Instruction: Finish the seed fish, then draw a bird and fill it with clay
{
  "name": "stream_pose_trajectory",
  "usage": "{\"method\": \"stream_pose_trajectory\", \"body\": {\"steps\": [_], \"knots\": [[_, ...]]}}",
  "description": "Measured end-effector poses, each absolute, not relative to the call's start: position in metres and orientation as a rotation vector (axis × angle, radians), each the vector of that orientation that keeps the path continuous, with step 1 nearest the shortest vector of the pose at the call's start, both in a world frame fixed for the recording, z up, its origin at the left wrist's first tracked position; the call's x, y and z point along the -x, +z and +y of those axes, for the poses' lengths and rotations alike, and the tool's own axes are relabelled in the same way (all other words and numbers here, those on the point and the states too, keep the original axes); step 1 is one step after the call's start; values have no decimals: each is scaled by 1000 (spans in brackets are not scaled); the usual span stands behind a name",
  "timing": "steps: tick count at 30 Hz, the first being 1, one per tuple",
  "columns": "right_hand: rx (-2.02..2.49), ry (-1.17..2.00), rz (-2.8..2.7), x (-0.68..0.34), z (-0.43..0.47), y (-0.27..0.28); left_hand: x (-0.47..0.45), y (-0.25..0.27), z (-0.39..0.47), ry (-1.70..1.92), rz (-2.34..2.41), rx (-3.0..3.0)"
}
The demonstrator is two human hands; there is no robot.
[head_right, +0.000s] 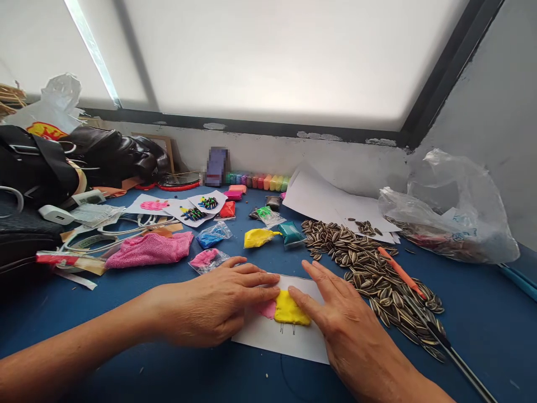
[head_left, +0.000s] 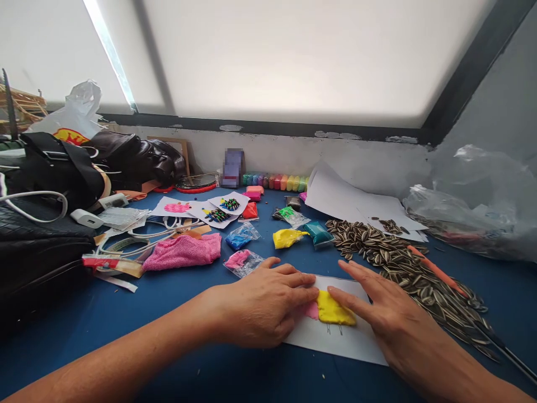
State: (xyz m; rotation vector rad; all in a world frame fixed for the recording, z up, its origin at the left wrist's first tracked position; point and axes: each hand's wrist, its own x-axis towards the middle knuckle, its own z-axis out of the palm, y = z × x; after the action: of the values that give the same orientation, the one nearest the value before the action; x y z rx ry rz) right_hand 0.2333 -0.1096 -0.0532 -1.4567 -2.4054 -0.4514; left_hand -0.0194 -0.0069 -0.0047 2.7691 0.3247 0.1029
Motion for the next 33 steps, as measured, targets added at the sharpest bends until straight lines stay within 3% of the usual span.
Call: {"method": "stream_pose_trajectory", "body": {"steps": [10,20,33], "knots": [[1447,-501,-2500,-230,-109,-46,20,-5,-7,89,331,-2764],[1290,-792,-2630,-232,-118,-18,21,-4,-6,77,326,-2758],[1302,-686,-2700,-225,-121,-26,20,-5,-6,98,314,-2759]]}}
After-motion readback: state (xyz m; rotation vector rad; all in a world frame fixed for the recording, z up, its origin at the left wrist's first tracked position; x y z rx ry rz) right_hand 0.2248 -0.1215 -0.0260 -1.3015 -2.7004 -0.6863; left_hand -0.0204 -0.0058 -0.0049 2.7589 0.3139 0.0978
